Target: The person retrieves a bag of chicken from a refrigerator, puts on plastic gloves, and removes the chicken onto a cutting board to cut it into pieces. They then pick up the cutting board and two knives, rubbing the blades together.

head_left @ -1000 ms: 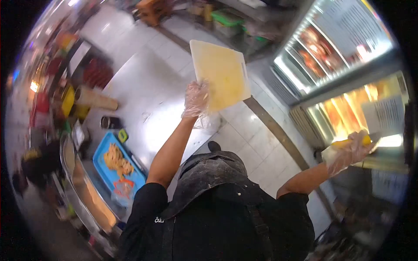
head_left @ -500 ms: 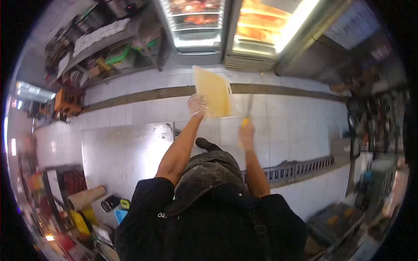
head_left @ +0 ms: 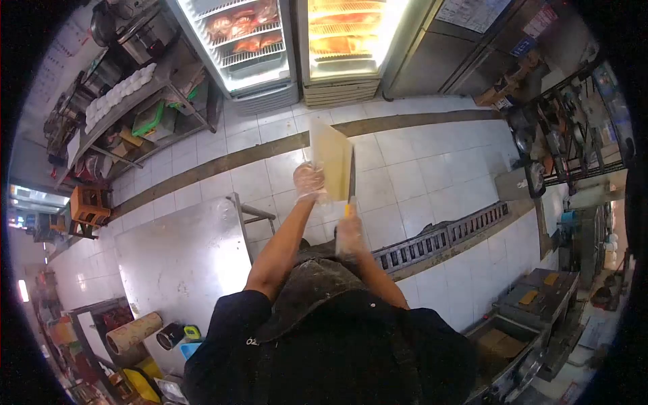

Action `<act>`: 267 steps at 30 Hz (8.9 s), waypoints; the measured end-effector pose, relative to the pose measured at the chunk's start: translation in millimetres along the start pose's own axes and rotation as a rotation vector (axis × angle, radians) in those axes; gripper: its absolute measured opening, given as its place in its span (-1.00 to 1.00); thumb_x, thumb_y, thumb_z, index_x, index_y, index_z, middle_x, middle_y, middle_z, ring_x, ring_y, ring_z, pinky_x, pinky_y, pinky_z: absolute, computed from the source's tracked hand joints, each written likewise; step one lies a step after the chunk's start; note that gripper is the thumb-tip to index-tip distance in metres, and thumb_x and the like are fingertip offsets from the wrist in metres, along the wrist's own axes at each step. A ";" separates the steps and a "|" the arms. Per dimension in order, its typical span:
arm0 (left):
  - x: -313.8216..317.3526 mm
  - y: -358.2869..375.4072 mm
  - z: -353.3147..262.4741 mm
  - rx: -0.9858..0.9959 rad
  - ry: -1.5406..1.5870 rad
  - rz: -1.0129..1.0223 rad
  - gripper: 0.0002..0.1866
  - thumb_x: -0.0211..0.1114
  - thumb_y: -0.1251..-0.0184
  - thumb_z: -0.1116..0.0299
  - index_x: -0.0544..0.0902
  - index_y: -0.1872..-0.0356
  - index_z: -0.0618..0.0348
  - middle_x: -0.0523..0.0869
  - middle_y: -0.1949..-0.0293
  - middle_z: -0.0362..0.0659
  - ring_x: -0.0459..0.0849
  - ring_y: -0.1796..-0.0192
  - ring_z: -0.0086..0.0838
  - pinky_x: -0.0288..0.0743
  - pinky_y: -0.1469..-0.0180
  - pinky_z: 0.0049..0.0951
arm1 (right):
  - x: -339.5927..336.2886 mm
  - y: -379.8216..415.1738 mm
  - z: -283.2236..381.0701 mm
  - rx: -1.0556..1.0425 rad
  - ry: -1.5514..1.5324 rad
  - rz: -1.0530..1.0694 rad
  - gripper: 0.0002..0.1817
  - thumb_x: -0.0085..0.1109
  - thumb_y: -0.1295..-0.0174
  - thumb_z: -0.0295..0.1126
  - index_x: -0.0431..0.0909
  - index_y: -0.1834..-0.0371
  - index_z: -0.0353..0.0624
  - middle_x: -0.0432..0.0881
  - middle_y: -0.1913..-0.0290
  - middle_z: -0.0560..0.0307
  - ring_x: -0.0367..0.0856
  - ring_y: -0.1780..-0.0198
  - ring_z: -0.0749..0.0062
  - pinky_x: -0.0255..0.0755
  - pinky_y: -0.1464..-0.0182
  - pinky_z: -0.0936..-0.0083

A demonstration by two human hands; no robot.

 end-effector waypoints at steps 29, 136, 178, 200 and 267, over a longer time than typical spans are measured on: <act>-176.7 57.9 -132.6 0.847 0.004 0.241 -0.48 0.22 0.03 0.55 0.49 -0.09 0.15 0.64 0.06 -0.06 0.66 0.05 -0.26 0.58 0.04 -0.31 | -298.7 -91.9 -182.8 -0.198 -0.299 -0.487 -0.40 -0.07 -0.26 -0.45 0.01 -0.36 -0.35 0.22 -0.30 -0.26 0.23 -0.31 0.03 0.10 -0.34 0.32; -444.0 358.4 81.2 -0.862 0.743 -1.943 -0.64 0.17 -0.33 0.26 0.54 0.01 0.35 0.65 0.17 -0.09 0.63 0.14 -0.38 0.54 0.11 -0.46 | 182.7 35.3 278.7 -0.686 0.454 1.443 -0.74 -0.06 -0.36 -0.11 0.35 0.33 -0.05 0.38 0.54 0.26 0.34 0.63 0.65 0.29 0.64 0.62; -285.7 291.3 -35.7 -0.547 1.402 -2.542 -0.71 0.10 -0.33 0.30 0.55 0.09 0.31 0.63 0.19 -0.04 0.64 0.17 -0.35 0.55 0.12 -0.37 | 147.9 -39.5 237.4 -1.770 1.170 1.974 -0.60 0.04 -0.23 -0.08 0.59 0.31 -0.27 0.60 0.46 -0.04 0.57 0.40 0.20 0.40 0.31 0.25; -195.4 343.0 234.5 -1.737 -0.026 -1.244 -0.77 0.04 -0.29 0.25 0.62 0.36 0.12 0.61 0.55 -0.20 0.62 0.43 -0.40 0.53 0.31 -0.41 | 134.6 -3.7 320.6 -1.247 0.413 1.455 -0.45 0.12 -0.25 -0.23 0.33 -0.30 -0.16 0.43 0.56 0.28 0.29 0.58 0.58 0.21 0.55 0.53; -234.5 162.5 151.5 -0.675 1.029 -0.141 -0.72 0.21 -0.30 0.13 0.62 0.39 0.14 0.57 0.53 -0.30 0.47 0.46 -0.68 0.32 0.44 -0.61 | -40.5 108.4 109.1 -0.170 -0.168 0.747 -0.65 0.02 -0.30 -0.03 0.48 0.36 -0.12 0.46 0.59 0.25 0.42 0.60 0.56 0.28 0.61 0.55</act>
Point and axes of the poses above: each hand's wrist, its own y-axis away from the middle knuckle, its own x-axis out of the palm, z = x × y, the point moved 1 cm from there along -y, towards the middle knuckle
